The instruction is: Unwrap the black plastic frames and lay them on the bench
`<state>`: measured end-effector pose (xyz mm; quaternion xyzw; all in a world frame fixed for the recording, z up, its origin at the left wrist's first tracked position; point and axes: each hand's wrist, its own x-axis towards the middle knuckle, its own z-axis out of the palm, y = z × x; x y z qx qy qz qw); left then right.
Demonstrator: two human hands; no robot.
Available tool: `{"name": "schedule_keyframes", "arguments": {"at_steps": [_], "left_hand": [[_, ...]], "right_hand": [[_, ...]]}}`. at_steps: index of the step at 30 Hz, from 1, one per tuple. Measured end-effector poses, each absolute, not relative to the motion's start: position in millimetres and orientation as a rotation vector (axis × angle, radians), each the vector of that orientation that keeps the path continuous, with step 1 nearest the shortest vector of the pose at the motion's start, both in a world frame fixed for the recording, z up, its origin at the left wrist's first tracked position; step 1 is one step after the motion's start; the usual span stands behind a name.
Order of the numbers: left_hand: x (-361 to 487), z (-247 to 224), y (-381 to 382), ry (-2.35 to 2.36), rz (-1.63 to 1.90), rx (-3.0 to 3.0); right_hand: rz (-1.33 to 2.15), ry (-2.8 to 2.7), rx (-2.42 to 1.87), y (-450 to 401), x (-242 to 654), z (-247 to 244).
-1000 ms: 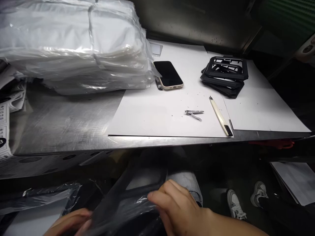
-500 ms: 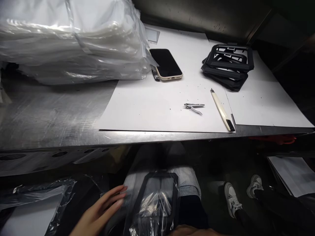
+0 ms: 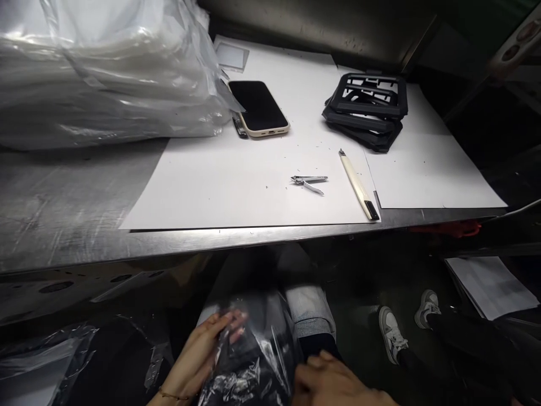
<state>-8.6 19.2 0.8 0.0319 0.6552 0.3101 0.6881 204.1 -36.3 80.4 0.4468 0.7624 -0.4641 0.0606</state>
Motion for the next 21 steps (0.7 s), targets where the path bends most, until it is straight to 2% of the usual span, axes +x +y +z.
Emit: {"name": "schedule_keyframes", "arguments": {"at_steps": [3,5,7,9,11,13,17,21], "left_hand": [[-22,10,27,1.574,1.017,-0.135],[-31,18,30,1.623,1.159,-0.194],[-36,28,30,1.646,1.27,-0.201],[-38,37,28,1.651,1.329,-0.197],[-35,45,24,1.637,1.318,-0.244],[-30,49,17,1.597,1.229,-0.356],[-21,50,3,1.495,1.032,-0.573],[-25,43,-7,1.246,1.09,-0.597]], "right_hand": [[-1.278,2.343,1.483,-31,205,80],[-1.355,2.361,1.73,-26,202,82],[-1.677,2.228,2.092,-23,193,80],[-2.285,1.818,2.272,-21,176,69],[-2.822,1.366,2.12,-16,154,53],[-3.073,1.14,1.949,-9,133,39],[-3.214,1.035,1.855,5,110,31],[-3.259,0.994,1.783,10,109,42]]}}
